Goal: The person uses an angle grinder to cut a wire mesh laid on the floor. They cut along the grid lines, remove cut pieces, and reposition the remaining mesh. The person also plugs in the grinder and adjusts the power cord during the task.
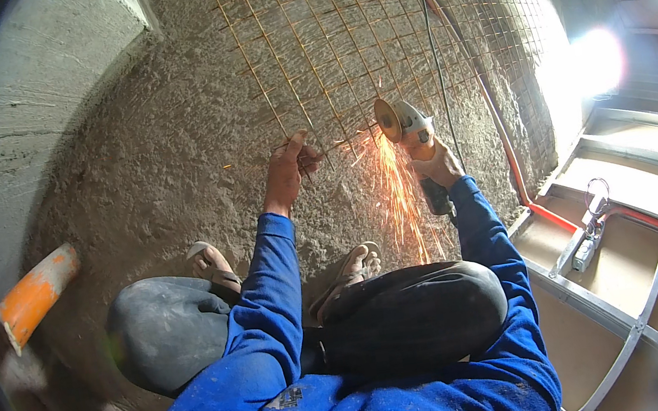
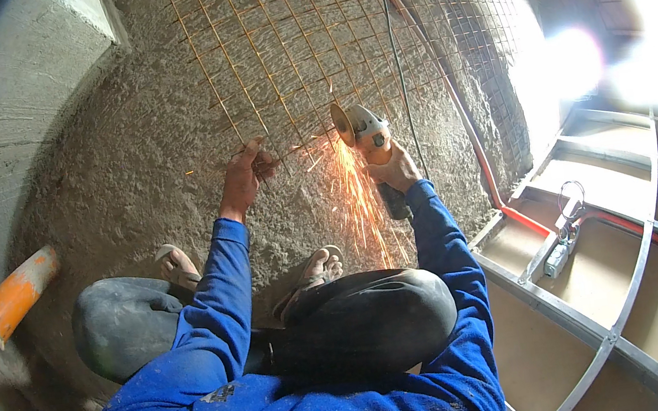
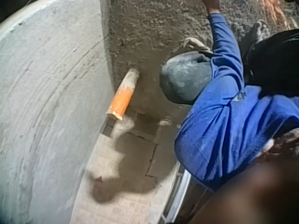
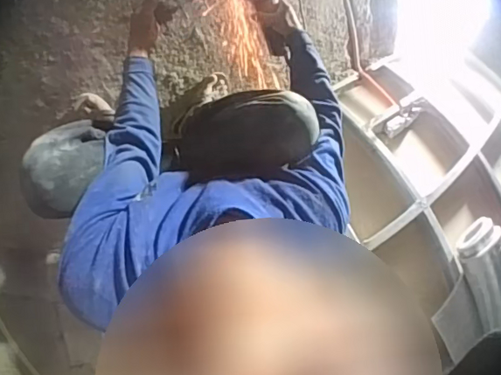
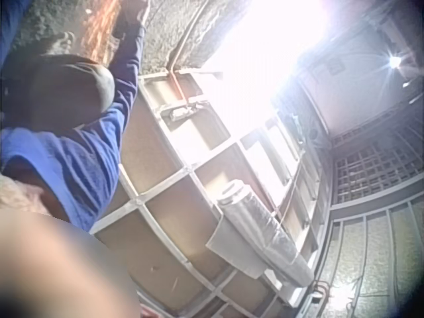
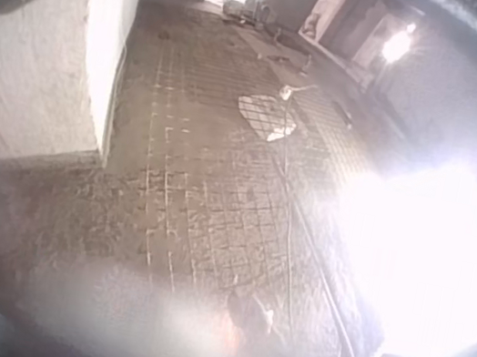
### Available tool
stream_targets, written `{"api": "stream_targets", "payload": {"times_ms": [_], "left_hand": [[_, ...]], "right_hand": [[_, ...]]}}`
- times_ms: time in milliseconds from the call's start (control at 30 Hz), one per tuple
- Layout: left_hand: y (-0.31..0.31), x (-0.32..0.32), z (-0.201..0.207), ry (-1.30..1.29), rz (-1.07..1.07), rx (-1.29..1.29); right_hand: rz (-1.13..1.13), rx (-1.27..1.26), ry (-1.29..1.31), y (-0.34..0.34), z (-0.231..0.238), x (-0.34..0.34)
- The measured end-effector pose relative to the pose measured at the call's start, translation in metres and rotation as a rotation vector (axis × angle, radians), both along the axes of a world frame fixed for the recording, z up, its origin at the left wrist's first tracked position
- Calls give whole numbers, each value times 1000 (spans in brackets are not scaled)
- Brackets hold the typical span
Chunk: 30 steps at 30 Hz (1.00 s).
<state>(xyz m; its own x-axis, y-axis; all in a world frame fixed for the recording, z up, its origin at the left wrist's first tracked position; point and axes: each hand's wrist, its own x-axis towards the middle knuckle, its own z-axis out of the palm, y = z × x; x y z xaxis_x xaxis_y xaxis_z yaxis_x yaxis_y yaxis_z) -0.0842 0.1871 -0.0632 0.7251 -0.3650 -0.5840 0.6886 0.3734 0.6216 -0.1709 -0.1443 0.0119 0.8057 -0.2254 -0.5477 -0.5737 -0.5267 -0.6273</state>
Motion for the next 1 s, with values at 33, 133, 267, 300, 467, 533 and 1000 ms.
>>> {"api": "stream_targets", "payload": {"times_ms": [33,133,267,300,467,533,1000], "left_hand": [[0,0,-1,3,-4,-5],[0,1,-2,6,-9,-20],[1,0,-1,1,-10,-29],[1,0,-1,-3,-6,-29],[-2,0,-6,51,19,-2],[-1,0,-10,48,9,0],[1,1,-6,5,-32,-10]], "right_hand": [[-6,-13,16,0,1,0],[-33,143,-9,2,3,0],[-3,-5,-18,0,-3,0],[-7,-5,-22,-1,-5,0],[-15,27,-53,-9,-19,0],[-54,54,-23,-11,-24,-1],[-18,-1,41,-4,-5,3]]}}
